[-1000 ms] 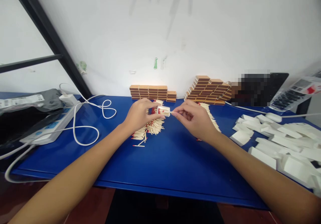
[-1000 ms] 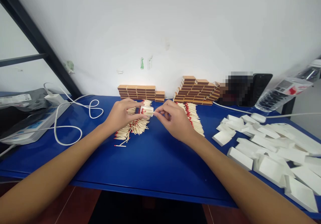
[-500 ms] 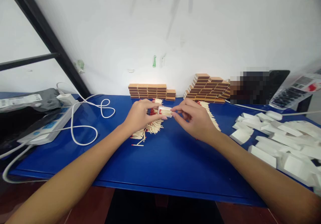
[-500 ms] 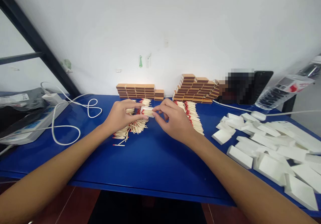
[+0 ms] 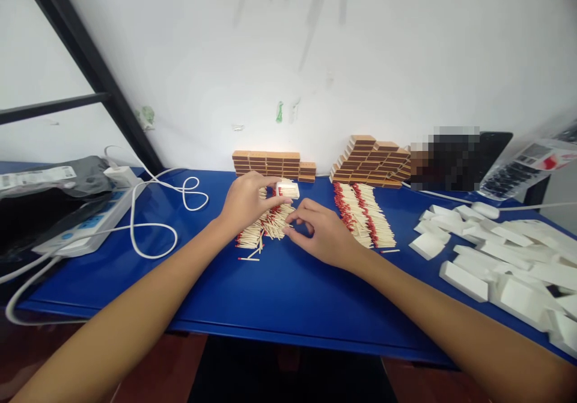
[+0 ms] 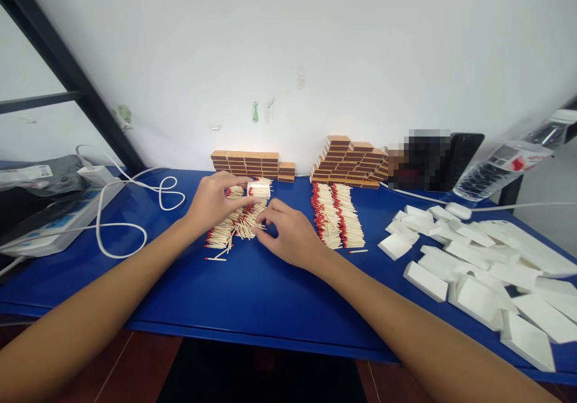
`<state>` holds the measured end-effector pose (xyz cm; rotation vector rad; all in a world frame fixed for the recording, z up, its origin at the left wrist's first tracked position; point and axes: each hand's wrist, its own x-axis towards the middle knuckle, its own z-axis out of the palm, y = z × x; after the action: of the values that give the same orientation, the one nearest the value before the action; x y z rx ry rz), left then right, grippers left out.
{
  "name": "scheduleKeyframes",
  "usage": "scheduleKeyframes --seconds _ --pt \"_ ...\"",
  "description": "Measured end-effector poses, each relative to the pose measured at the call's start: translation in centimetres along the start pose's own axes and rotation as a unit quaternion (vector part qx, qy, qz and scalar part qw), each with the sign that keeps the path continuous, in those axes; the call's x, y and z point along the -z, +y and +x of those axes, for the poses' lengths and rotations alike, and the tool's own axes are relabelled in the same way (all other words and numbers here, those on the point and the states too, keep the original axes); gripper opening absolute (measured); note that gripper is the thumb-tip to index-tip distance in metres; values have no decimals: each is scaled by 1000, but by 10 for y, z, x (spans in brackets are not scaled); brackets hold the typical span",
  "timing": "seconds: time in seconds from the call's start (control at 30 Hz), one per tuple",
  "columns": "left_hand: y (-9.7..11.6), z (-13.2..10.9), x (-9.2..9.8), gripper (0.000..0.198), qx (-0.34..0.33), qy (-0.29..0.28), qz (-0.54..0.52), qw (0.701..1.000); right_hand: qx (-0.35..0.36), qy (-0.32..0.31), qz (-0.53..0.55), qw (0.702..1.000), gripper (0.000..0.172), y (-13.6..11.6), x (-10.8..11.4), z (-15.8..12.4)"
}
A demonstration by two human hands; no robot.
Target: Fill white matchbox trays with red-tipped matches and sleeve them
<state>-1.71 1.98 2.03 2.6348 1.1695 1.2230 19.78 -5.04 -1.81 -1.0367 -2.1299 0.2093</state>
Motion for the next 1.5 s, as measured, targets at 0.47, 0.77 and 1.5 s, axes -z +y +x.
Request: scheduleKeyframes --seconds 0.47,0.77,1.5 --pt "-1 1 0 37 -12 11 25 1000 70 11 -57 996 5 -5 -25 7" --pt "-3 0 1 34 -11 22 20 999 80 27 -77 993 11 -6 -20 8" --pt "-4 0 3 33 -3 10 27 1000 75 1 -91 993 13 -11 -12 4"
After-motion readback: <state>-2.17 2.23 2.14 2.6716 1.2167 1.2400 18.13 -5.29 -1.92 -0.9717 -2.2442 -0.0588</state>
